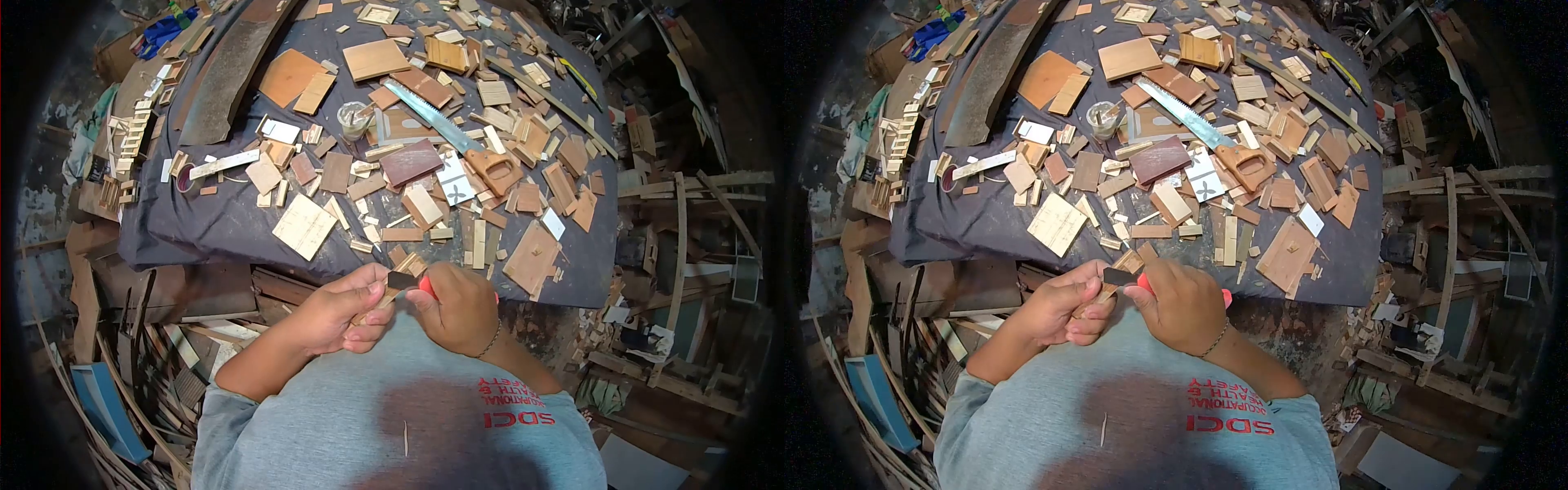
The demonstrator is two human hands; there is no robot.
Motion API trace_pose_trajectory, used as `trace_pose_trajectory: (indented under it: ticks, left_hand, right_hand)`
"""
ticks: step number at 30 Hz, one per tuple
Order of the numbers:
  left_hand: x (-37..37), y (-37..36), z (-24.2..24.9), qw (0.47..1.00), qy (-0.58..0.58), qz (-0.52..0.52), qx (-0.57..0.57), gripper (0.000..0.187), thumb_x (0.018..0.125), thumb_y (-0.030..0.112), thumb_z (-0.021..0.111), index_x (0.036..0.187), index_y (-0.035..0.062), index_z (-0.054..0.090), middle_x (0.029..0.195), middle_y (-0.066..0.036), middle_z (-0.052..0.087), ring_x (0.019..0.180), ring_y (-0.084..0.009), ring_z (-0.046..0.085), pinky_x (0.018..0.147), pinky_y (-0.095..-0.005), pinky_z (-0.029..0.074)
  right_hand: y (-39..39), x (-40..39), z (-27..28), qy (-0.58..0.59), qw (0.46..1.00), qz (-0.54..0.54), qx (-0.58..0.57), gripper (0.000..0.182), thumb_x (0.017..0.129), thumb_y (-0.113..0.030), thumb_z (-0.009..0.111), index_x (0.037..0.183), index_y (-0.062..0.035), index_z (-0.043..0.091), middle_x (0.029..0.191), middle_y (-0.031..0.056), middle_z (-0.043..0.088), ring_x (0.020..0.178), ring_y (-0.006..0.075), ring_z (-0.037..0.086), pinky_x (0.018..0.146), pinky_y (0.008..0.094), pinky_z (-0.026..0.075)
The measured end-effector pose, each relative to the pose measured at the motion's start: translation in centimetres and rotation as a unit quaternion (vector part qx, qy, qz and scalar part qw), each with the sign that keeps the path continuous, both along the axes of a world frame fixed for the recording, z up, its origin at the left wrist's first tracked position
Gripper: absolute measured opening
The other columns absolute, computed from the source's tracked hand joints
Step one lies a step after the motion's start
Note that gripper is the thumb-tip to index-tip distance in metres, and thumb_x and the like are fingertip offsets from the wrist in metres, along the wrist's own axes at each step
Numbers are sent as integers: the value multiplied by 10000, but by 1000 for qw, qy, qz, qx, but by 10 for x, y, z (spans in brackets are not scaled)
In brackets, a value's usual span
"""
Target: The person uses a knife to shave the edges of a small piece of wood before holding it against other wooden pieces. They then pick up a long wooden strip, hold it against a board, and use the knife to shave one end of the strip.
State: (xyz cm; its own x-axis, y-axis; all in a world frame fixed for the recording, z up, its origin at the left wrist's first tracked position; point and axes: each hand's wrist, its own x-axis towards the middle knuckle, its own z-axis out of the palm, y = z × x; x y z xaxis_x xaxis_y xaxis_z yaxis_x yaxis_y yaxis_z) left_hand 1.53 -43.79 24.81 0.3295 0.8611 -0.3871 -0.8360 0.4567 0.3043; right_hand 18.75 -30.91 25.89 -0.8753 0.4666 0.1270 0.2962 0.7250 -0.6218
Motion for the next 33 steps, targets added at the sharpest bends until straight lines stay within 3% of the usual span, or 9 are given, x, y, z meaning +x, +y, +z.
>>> trace_pose_trajectory:
  ticks: [2, 5, 10, 18, 23, 27, 29, 33]
  left_hand:
    - [-5, -1, 6, 1000, -14, -10, -15, 196, 1024, 300, 413, 1106, 122, 419, 739, -11, 432, 495, -64, 357, 426, -204, 297]
    - [-12, -5, 3, 998, -43, -23, -33, 185, 1024, 290, 414, 1093, 119, 427, 741, -13, 432, 494, -55, 355, 419, -193, 290]
    - [-17, -9, 4, 996, -76, -32, -46, 176, 1028, 273, 404, 1086, 110, 435, 748, -13, 433, 498, -44, 359, 407, -178, 278]
    - [-27, -16, 9, 991, -105, -56, -59, 340, 1006, 291, 448, 1222, 30, 425, 756, -2, 429, 501, -22, 359, 394, -172, 277]
    - [-27, -16, 6, 988, -141, -47, -46, 300, 1021, 283, 418, 1168, 24, 455, 742, 10, 434, 491, -13, 360, 381, -165, 282]
    - [-24, -15, -4, 981, -190, -24, -39, 324, 1015, 284, 436, 1143, -13, 458, 724, 10, 435, 487, -6, 365, 369, -155, 270]
    - [-24, -14, -5, 979, -200, -21, -36, 327, 1015, 283, 438, 1139, -19, 457, 726, 8, 436, 487, -3, 364, 369, -155, 274]
    - [-29, -14, -4, 979, -201, -18, -31, 320, 1020, 275, 426, 1140, -20, 453, 732, 3, 440, 487, 2, 364, 369, -152, 290]
  right_hand:
    - [-3, 0, -3, 14, 1000, -10, 7, 364, 894, -379, 601, 771, -50, 505, 653, 143, 519, 576, 355, 548, 516, 418, 432]
    - [-4, 2, -1, -25, 999, 10, 16, 330, 890, -363, 605, 829, -51, 516, 706, 115, 553, 613, 322, 574, 545, 415, 449]
    - [-5, 0, -2, -18, 1000, 14, 20, 338, 878, -376, 618, 799, -63, 520, 701, 104, 556, 606, 310, 575, 543, 405, 452]
    - [-3, -1, 3, -1, 999, 38, 26, 353, 843, -396, 651, 762, -72, 534, 679, 92, 559, 604, 288, 585, 538, 394, 455]
    - [-2, -3, 6, 6, 999, 38, 33, 368, 819, -401, 669, 726, -78, 519, 665, 87, 553, 596, 288, 584, 537, 396, 455]
    - [3, -3, 7, -9, 999, 37, 33, 355, 817, -398, 671, 846, -58, 574, 687, 89, 578, 615, 284, 603, 545, 393, 465]
    - [4, -4, 6, 11, 1000, 15, 19, 357, 856, -404, 642, 727, -87, 540, 643, 98, 544, 587, 307, 580, 520, 398, 449]
    - [7, -4, 8, 2, 1000, 26, 17, 343, 855, -400, 639, 734, -93, 548, 647, 100, 548, 590, 300, 583, 522, 398, 451]
